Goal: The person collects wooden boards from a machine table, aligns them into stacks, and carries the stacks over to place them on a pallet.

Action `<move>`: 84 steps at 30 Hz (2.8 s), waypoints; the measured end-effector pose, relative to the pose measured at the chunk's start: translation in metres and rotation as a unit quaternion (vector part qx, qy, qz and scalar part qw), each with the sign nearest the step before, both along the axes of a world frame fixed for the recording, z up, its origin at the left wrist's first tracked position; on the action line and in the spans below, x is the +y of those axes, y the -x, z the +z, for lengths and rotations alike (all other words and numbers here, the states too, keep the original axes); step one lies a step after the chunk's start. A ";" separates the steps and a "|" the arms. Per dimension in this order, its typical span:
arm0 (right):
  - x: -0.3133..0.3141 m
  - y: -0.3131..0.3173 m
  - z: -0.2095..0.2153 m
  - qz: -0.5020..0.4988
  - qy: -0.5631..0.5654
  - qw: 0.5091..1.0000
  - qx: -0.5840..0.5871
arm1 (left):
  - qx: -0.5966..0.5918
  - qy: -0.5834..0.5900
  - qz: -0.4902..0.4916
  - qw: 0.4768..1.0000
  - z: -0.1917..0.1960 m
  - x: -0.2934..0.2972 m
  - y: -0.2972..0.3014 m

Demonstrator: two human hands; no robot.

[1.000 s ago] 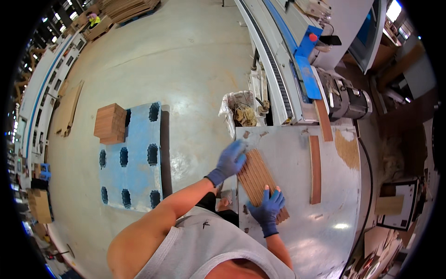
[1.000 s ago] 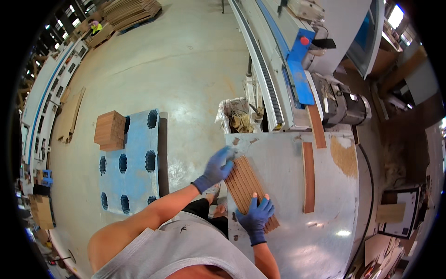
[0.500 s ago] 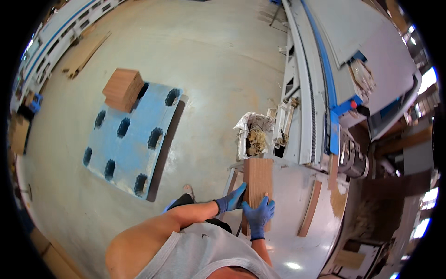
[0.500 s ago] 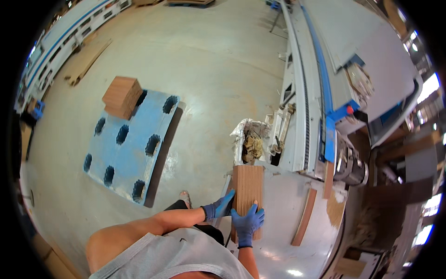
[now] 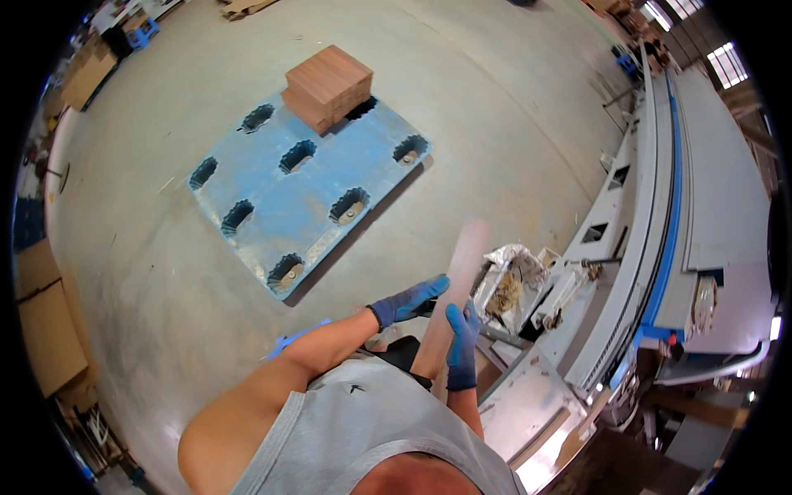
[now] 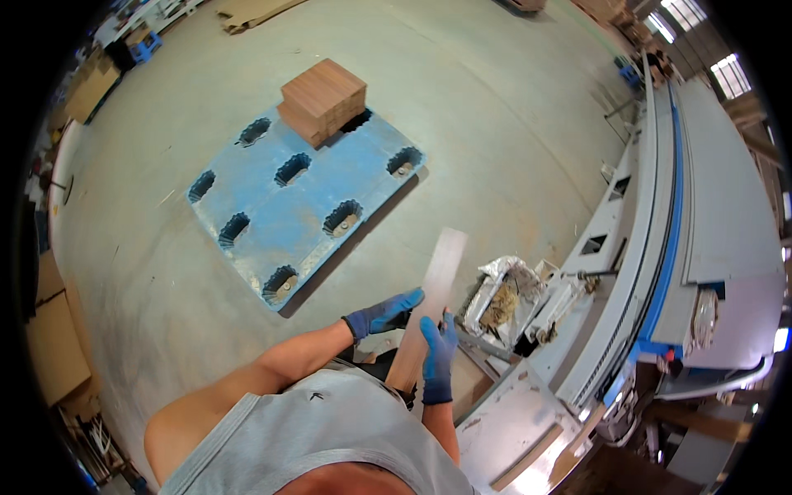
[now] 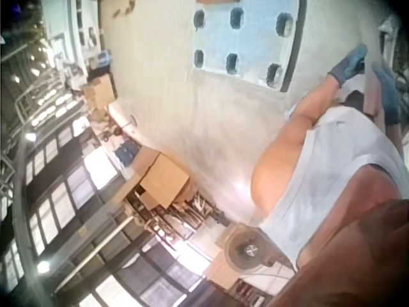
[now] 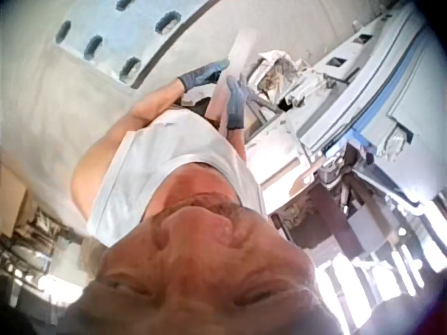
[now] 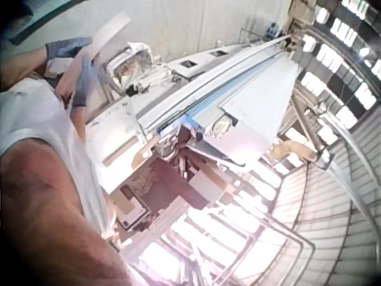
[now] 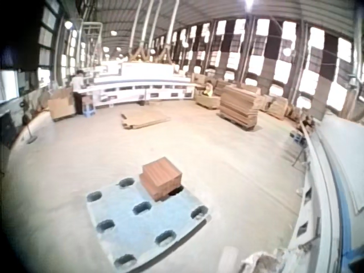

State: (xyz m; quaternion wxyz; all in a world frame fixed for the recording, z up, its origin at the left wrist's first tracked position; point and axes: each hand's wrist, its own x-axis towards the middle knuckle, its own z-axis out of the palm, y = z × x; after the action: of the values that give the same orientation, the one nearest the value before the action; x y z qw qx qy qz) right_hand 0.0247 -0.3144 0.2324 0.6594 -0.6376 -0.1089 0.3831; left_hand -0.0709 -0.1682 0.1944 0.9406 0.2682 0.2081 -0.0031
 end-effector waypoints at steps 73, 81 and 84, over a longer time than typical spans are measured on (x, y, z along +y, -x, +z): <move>0.932 0.125 -0.521 0.114 0.099 0.950 0.273 | 0.182 -0.029 0.511 0.839 -0.489 0.940 0.178; 0.933 0.124 -0.520 0.094 0.103 0.952 0.272 | 0.241 -0.053 0.466 0.850 -0.477 0.945 0.176; 0.932 0.121 -0.522 0.106 0.110 0.951 0.267 | 0.257 -0.096 0.439 0.856 -0.486 0.946 0.181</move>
State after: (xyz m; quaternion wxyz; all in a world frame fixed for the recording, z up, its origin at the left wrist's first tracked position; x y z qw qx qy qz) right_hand -0.0963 0.6180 -0.2897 0.5456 -0.5650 0.0470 0.6171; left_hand -0.2523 0.7774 -0.2918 0.7270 0.2276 0.5379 0.3611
